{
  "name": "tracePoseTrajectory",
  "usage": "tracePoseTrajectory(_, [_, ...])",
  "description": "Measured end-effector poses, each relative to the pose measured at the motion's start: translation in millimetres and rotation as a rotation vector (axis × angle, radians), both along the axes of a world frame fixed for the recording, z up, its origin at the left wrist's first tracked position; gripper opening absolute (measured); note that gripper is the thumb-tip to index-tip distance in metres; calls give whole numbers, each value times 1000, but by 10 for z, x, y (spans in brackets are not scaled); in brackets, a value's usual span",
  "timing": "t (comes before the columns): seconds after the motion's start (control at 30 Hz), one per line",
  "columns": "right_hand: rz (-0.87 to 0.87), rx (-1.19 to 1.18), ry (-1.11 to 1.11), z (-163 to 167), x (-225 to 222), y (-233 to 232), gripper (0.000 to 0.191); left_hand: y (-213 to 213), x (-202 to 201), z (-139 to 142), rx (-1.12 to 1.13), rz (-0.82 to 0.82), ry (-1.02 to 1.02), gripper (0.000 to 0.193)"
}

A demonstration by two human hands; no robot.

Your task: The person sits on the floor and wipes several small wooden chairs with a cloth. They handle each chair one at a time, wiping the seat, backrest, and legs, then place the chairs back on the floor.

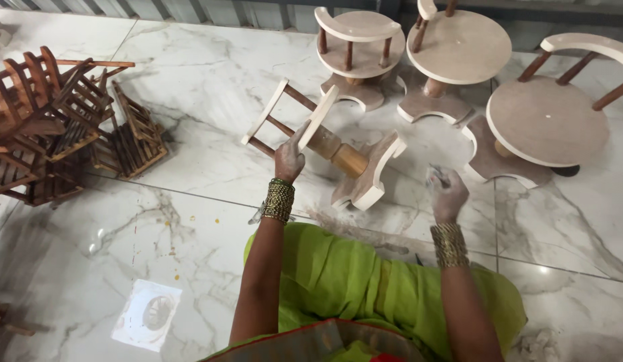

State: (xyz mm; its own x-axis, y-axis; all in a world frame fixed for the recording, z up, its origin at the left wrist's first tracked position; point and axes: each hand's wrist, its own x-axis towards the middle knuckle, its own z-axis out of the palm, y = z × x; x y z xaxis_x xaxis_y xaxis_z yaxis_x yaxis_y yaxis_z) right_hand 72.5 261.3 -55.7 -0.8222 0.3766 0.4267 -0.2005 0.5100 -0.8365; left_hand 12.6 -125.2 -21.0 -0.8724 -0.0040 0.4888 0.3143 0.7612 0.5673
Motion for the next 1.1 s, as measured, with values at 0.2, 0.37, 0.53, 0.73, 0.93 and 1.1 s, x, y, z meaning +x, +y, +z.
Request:
tracePoseTrajectory(0.2, [128, 308, 197, 536, -528, -705, 17, -375, -78, -232, 147, -4, 125, 74])
tracePoseTrajectory(0.37, [133, 613, 233, 699, -897, -1175, 17, -469, 48, -300, 387, -24, 22, 74])
tracePoseTrajectory(0.53, [205, 808, 225, 742, -1076, -1365, 20, -415, -4, -354, 337, 99, -90, 78])
tracePoseTrajectory(0.73, [576, 725, -70, 727, -772, -1382, 15, -380, -25, -314, 384, 169, -182, 76])
tracePoseTrajectory(0.93, [614, 575, -412, 711, -515, -641, 22, -348, 86, -143, 447, 173, -203, 74])
tracePoseTrajectory(1.1, [387, 420, -549, 304, 174, 121, 26, -270, 172, -30, 352, 319, -246, 69])
